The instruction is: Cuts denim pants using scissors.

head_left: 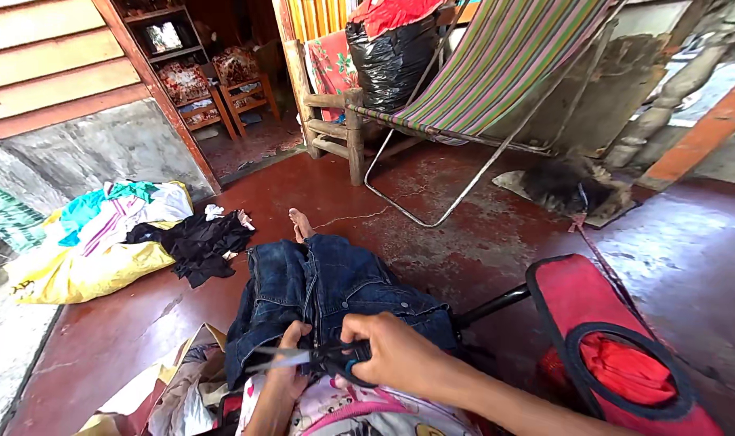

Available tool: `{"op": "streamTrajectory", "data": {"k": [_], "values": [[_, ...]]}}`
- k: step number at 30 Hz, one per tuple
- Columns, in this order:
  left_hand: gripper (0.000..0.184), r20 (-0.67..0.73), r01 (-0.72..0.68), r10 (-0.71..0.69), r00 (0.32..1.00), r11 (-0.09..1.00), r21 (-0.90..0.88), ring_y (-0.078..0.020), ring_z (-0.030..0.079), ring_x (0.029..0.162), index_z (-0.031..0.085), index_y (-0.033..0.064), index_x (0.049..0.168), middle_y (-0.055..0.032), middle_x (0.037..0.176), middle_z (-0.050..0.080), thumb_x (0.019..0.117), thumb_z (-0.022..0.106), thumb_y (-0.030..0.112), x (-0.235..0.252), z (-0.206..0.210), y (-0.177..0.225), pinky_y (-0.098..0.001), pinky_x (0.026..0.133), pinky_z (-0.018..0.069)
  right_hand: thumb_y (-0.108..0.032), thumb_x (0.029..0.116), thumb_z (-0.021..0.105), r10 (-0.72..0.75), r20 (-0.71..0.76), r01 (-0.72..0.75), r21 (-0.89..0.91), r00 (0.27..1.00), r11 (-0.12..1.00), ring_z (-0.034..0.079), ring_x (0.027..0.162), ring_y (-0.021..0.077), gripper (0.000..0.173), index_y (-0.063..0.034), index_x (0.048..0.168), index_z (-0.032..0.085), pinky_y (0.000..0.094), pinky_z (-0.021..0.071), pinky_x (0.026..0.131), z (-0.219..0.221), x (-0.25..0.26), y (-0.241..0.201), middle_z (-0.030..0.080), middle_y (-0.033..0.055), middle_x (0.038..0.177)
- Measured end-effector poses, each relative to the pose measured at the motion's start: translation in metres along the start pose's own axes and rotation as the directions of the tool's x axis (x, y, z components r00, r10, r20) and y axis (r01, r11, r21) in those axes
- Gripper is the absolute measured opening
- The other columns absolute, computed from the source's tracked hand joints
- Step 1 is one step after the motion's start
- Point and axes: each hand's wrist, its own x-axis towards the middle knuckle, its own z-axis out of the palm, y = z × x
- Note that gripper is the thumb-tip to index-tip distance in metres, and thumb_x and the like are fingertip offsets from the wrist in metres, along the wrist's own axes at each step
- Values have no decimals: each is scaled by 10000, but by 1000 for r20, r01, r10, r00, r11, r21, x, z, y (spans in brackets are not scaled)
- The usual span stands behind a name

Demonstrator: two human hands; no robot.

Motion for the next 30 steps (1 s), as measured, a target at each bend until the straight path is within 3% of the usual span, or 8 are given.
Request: {"op": "streamTrajectory", "data": {"k": [3, 5, 8, 11, 15, 20, 26, 30], "values": [[249, 9, -8, 9, 1000, 999, -46, -155, 706, 714, 621, 67, 946, -83, 795, 709, 1033, 394, 120, -3, 2, 0, -337, 646, 613, -389, 829, 844, 113, -37, -110, 63, 993, 992, 688, 787, 160, 422, -87, 1067, 670, 383, 579, 709, -13, 0, 14, 711, 50, 911], [185, 61, 8, -2, 998, 995, -97, -185, 727, 777, 644, 47, 979, -118, 857, 732, 979, 467, 98, -4, 0, 0, -363, 688, 622, -388, 835, 840, 208, -33, -210, -50, 978, 977, 671, 815, 216, 436, -82, 1096, 673, 445, 556, 737, -22, -6, 22, 698, 75, 918], [203, 93, 51, -41, 995, 993, -108, -211, 727, 803, 614, 36, 993, -141, 878, 715, 797, 640, 80, -1, -2, 3, -385, 704, 621, -185, 879, 753, 308, -30, -297, -370, 951, 881, 664, 952, 403, 375, -61, 1204, 612, 604, 515, 791, -31, -23, 29, 680, 192, 996], [295, 160, 72, -49, 986, 987, -142, -226, 733, 853, 613, 28, 1041, -156, 926, 718, 770, 710, 93, 1, -7, 2, -406, 753, 623, -103, 896, 728, 343, -17, -300, -527, 939, 796, 662, 1013, 458, 476, -38, 1320, 524, 622, 524, 805, -29, -40, 35, 656, 242, 1125], [293, 204, 95, -61, 977, 983, -158, -214, 737, 837, 665, 37, 978, -143, 904, 728, 718, 782, 105, 3, -12, 2, -396, 751, 624, -127, 896, 754, 285, -66, -274, -540, 956, 796, 672, 998, 457, 483, -22, 1306, 522, 607, 540, 777, -21, -50, 41, 650, 248, 1142], [274, 256, 82, -26, 966, 974, -212, -224, 740, 842, 699, 35, 950, -150, 910, 733, 715, 809, 125, 6, -18, 1, -412, 752, 623, -194, 889, 777, 269, -67, -258, -575, 961, 776, 630, 1116, 430, 460, -61, 1282, 579, 581, 529, 836, -29, -51, 40, 668, 196, 1168], [306, 271, 74, -8, 962, 969, -236, -243, 743, 866, 698, 27, 991, -168, 937, 734, 733, 815, 143, 4, -16, 1, -429, 769, 624, -318, 944, 708, 351, -21, -308, -532, 936, 789, 679, 965, 373, 316, -89, 1158, 667, 573, 513, 817, -46, -57, 39, 707, 157, 983], [328, 238, 59, -5, 971, 973, -222, -243, 747, 847, 691, 24, 995, -167, 923, 735, 724, 819, 156, 2, -13, 2, -423, 748, 629, -341, 922, 724, 350, 14, -300, -486, 937, 821, 672, 982, 375, 351, -93, 1164, 672, 585, 508, 835, -44, -55, 44, 707, 156, 1003]]}}
